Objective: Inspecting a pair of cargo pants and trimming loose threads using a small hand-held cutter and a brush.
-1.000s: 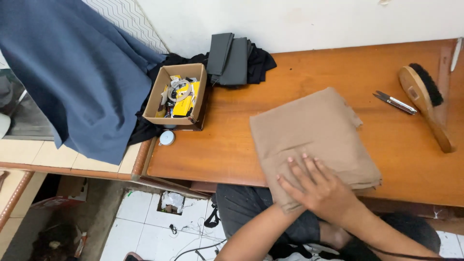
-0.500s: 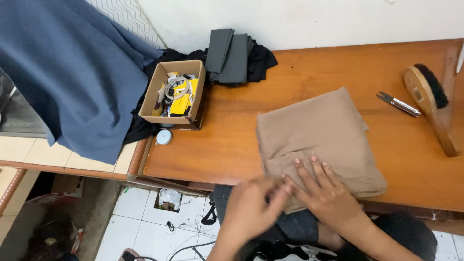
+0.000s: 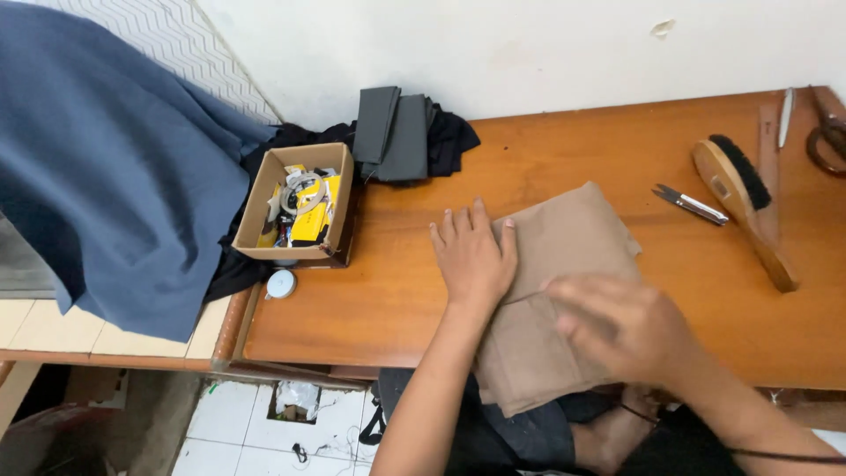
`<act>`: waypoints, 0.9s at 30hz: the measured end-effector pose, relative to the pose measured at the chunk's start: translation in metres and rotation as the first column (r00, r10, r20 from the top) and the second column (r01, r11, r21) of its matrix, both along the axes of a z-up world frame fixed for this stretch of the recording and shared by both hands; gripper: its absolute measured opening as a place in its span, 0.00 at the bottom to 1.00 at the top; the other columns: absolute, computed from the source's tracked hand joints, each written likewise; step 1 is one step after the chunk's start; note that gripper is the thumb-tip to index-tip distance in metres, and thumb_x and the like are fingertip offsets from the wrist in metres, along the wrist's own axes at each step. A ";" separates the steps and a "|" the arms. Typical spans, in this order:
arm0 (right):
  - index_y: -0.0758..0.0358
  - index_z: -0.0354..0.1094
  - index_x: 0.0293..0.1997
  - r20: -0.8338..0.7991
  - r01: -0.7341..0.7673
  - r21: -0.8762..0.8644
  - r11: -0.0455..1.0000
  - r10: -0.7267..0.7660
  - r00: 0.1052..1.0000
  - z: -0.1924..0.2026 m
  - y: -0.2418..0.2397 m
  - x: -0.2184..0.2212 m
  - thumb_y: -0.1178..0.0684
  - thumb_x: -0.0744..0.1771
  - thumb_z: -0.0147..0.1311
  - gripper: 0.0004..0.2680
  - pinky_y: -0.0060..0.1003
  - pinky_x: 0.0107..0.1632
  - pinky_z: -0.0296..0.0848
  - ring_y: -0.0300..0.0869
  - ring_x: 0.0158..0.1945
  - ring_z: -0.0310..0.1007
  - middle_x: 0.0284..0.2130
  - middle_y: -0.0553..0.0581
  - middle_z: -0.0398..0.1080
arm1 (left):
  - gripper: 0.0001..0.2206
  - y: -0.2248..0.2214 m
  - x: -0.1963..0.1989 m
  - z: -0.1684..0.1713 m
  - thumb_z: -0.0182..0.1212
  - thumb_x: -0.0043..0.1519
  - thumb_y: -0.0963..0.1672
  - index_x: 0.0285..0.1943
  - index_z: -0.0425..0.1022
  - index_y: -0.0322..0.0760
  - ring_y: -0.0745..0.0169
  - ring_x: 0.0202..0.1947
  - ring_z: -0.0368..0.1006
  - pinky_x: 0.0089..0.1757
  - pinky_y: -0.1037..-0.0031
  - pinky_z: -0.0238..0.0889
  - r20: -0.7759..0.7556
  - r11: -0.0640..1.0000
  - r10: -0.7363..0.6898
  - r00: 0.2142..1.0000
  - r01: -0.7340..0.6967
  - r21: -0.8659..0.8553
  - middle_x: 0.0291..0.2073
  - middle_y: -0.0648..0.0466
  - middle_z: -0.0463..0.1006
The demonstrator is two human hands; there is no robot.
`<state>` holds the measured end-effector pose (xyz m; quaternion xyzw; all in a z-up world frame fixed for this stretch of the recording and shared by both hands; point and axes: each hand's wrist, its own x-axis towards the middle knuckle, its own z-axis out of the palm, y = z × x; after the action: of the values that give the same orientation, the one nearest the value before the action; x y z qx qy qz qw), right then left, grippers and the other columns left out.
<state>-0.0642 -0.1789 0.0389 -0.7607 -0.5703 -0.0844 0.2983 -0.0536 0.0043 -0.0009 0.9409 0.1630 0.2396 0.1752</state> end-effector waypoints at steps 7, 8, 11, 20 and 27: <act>0.55 0.63 0.49 -0.547 0.485 0.078 0.871 -0.370 0.751 -0.023 0.017 0.114 0.48 0.66 0.36 0.11 0.46 0.56 0.51 0.50 0.56 0.54 0.44 0.58 0.64 | 0.20 0.006 0.017 -0.018 0.38 0.56 0.53 0.33 0.73 0.38 0.45 0.40 0.68 0.46 0.56 0.49 -0.178 0.995 0.091 0.980 -0.084 0.046 0.30 0.47 0.74; 0.56 0.65 0.46 -0.686 0.505 0.040 0.862 -0.343 0.641 -0.028 0.025 0.117 0.48 0.67 0.34 0.12 0.44 0.53 0.55 0.49 0.51 0.60 0.41 0.58 0.67 | 0.20 0.008 0.020 -0.023 0.38 0.56 0.53 0.32 0.74 0.38 0.45 0.38 0.69 0.47 0.53 0.49 -0.202 0.995 0.100 0.974 -0.097 0.023 0.29 0.47 0.74; 0.50 0.69 0.39 -0.607 0.485 -0.119 0.866 -0.450 0.655 -0.036 0.040 0.122 0.46 0.67 0.35 0.11 0.45 0.40 0.62 0.51 0.37 0.66 0.28 0.61 0.69 | 0.18 0.011 0.020 -0.025 0.40 0.55 0.52 0.31 0.73 0.39 0.46 0.37 0.69 0.42 0.56 0.55 -0.232 0.989 0.136 0.963 -0.145 -0.019 0.28 0.48 0.73; 0.48 0.64 0.48 0.198 0.508 -0.198 0.838 -0.473 0.859 -0.099 0.040 0.133 0.43 0.64 0.37 0.12 0.43 0.39 0.61 0.50 0.38 0.65 0.33 0.54 0.60 | 0.16 0.030 0.006 -0.036 0.41 0.58 0.52 0.33 0.73 0.45 0.53 0.38 0.63 0.42 0.63 0.53 -0.237 0.963 0.062 0.970 -0.121 -0.240 0.29 0.55 0.69; 0.54 0.64 0.46 0.205 0.356 0.085 0.930 -0.366 0.908 -0.064 0.030 0.113 0.50 0.65 0.39 0.10 0.48 0.57 0.45 0.48 0.57 0.53 0.46 0.53 0.61 | 0.16 0.031 0.006 -0.041 0.40 0.58 0.53 0.33 0.73 0.47 0.57 0.36 0.61 0.41 0.65 0.51 -0.225 0.960 0.060 0.972 -0.118 -0.254 0.27 0.57 0.68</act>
<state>0.0484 -0.1484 -0.0249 -0.8323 -0.4466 -0.2336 0.2307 -0.0478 0.0349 -0.0415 0.9210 0.2539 0.1198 0.2701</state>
